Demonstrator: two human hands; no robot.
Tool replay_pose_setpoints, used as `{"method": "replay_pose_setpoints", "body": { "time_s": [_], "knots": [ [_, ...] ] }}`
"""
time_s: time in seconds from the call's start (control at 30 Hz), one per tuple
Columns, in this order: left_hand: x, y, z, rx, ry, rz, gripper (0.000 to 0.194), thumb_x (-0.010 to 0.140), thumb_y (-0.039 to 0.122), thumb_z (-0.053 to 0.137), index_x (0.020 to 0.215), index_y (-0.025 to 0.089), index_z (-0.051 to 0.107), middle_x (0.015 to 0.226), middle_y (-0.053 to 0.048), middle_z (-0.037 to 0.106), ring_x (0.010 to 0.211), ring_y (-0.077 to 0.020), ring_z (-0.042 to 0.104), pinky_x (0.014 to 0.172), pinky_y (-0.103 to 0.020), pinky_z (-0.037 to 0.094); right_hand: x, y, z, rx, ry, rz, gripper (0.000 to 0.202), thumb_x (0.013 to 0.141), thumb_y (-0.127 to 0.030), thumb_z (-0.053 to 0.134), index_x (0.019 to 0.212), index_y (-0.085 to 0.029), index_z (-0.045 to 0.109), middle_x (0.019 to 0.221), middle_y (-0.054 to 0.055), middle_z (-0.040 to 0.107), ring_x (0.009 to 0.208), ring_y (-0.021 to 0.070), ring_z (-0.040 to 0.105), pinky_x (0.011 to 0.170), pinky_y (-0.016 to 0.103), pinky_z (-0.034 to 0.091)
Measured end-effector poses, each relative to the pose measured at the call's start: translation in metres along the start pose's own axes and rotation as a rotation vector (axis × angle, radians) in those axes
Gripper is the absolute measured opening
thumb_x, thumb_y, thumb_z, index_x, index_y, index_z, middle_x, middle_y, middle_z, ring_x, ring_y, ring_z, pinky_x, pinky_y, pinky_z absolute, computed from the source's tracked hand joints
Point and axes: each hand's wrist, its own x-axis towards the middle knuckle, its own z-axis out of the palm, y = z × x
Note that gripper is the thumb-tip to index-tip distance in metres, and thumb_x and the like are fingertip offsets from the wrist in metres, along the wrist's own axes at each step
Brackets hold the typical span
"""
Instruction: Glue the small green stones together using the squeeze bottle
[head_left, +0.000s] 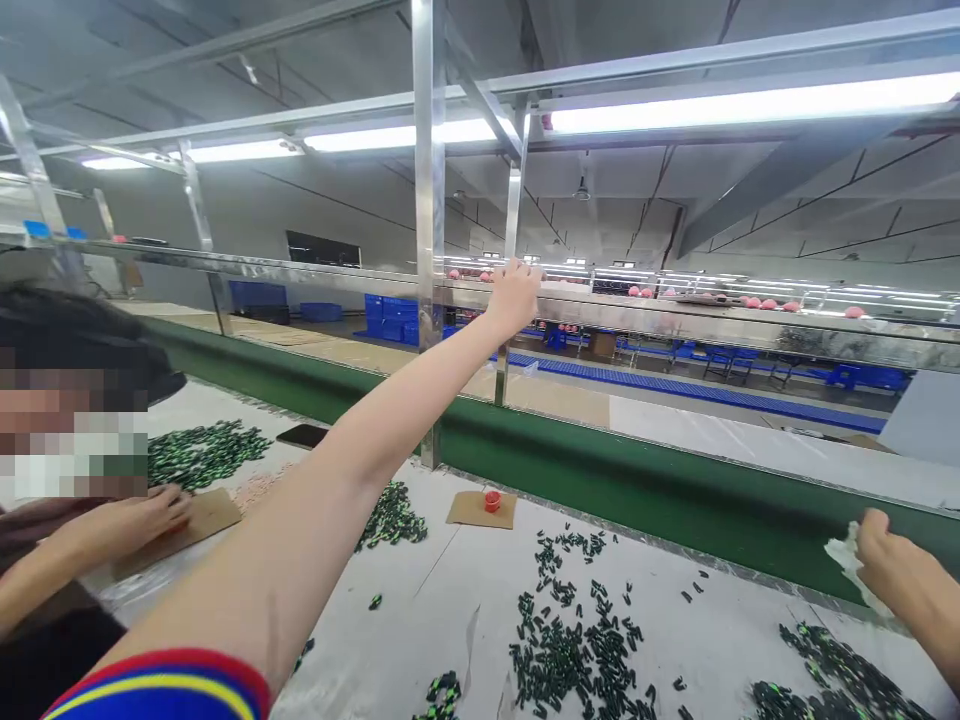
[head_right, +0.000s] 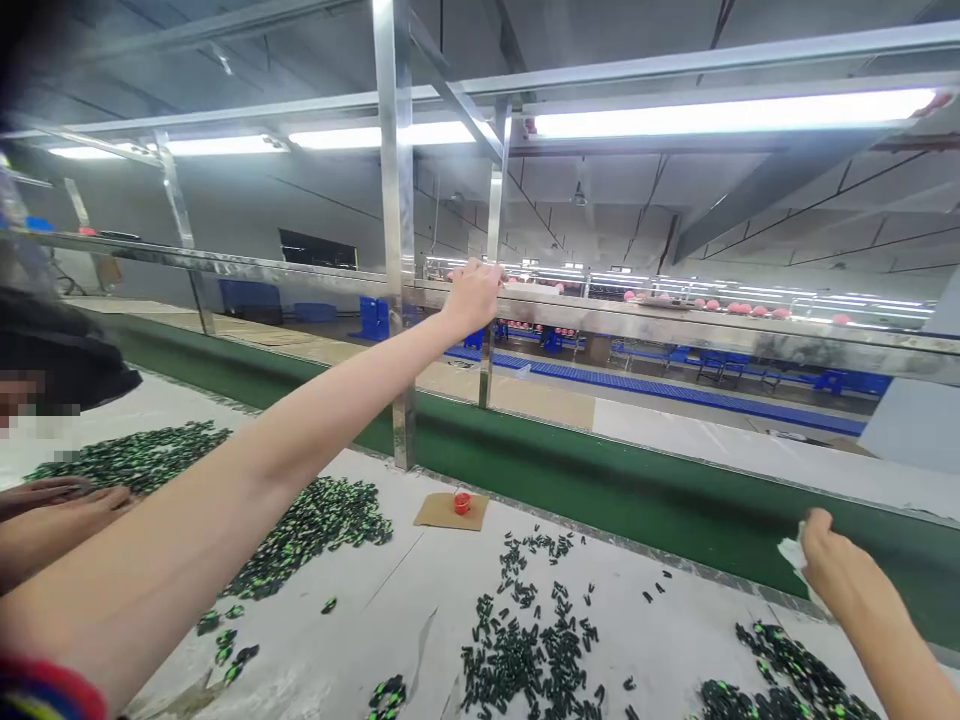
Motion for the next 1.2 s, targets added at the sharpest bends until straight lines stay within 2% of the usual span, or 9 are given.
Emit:
{"method": "replay_pose_setpoints", "body": {
  "time_s": [0.17,0.27,0.4,0.53,0.7,0.8,0.93,1.0,1.2],
  "knots": [
    [0.024,0.022,0.007,0.003,-0.028,0.005,0.037,0.081,0.002,0.051,0.118,0.007,0.053,0.123,-0.022,0.056,0.122,-0.0361,0.043,0.096,-0.048,0.034,0.018,-0.034,-0.005,-0.102,0.010,-0.237,0.032,0.079,0.006,0.031,0.085,-0.022,0.046,0.044,0.002,0.047,0.038,0.0231,0.053,0.047,0.033,0.028],
    [-0.005,0.059,0.009,-0.306,0.049,0.206,0.025,0.090,0.022,0.050,0.114,0.014,0.055,0.118,-0.015,0.058,0.117,-0.0313,0.046,0.097,-0.045,0.035,0.019,-0.078,-0.026,0.076,0.044,-0.389,0.014,0.087,-0.009,0.043,0.094,-0.020,0.046,0.061,0.008,0.063,0.051,0.0244,0.064,0.047,0.030,0.037],
    [-0.092,0.119,-0.007,-0.819,-0.343,0.720,0.055,0.072,0.051,0.072,0.111,0.016,0.055,0.113,-0.012,0.061,0.106,-0.0282,0.053,0.093,-0.041,0.040,0.007,-0.136,-0.063,0.389,0.110,-0.444,0.021,0.091,-0.026,0.052,0.108,-0.020,0.042,0.071,0.002,0.068,0.060,0.0184,0.066,0.052,0.025,0.047],
    [-0.161,0.147,-0.032,-1.177,-0.764,0.673,0.033,0.089,0.049,0.049,0.094,0.016,0.055,0.079,-0.003,0.061,0.067,-0.0147,0.054,0.063,-0.026,0.042,-0.019,-0.175,-0.097,0.577,0.092,-0.446,0.027,0.091,-0.024,0.052,0.116,-0.021,0.042,0.071,-0.003,0.065,0.058,0.0118,0.061,0.056,0.021,0.049],
    [-0.177,0.132,-0.053,-1.141,-0.814,0.677,0.031,0.094,0.032,0.033,0.071,0.018,0.049,0.059,0.004,0.043,0.057,-0.0109,0.039,0.065,-0.025,0.037,-0.042,-0.177,-0.133,0.679,-0.084,-0.404,0.022,0.091,-0.028,0.056,0.112,-0.022,0.061,0.087,0.004,0.069,0.073,0.0134,0.064,0.065,0.024,0.052],
    [-0.178,0.116,-0.069,-1.067,-0.978,0.675,0.033,0.093,0.033,0.031,0.068,0.018,0.046,0.062,0.003,0.044,0.061,-0.0120,0.039,0.071,-0.026,0.037,-0.044,-0.164,-0.146,0.733,-0.478,-0.384,0.033,0.092,-0.033,0.056,0.123,-0.026,0.062,0.099,0.006,0.070,0.082,0.0149,0.066,0.069,0.025,0.052],
    [-0.188,0.106,-0.086,-1.087,-1.247,0.674,0.039,0.090,0.043,0.042,0.061,0.018,0.045,0.062,0.001,0.047,0.066,-0.0149,0.043,0.067,-0.026,0.038,-0.049,-0.152,-0.147,0.965,-1.107,-0.465,0.067,0.087,-0.034,0.063,0.147,-0.025,0.034,0.104,0.007,0.072,0.091,0.0161,0.068,0.079,0.027,0.054],
    [-0.193,0.103,-0.091,-1.125,-1.337,0.633,0.041,0.086,0.048,0.050,0.058,0.019,0.046,0.060,0.001,0.046,0.064,-0.0150,0.043,0.062,-0.025,0.039,-0.054,-0.152,-0.145,1.069,-1.198,-0.484,0.070,0.088,-0.032,0.062,0.149,-0.022,0.029,0.107,0.009,0.071,0.095,0.0166,0.068,0.084,0.029,0.052],
    [-0.199,0.094,-0.106,-1.188,-1.446,0.525,0.049,0.080,0.059,0.059,0.055,0.019,0.045,0.054,0.002,0.039,0.054,-0.0131,0.039,0.052,-0.024,0.038,-0.070,-0.163,-0.144,1.239,-1.212,-0.562,0.074,0.089,-0.034,0.061,0.150,-0.018,0.023,0.110,0.014,0.070,0.098,0.0174,0.067,0.086,0.031,0.051]
  ]
}}
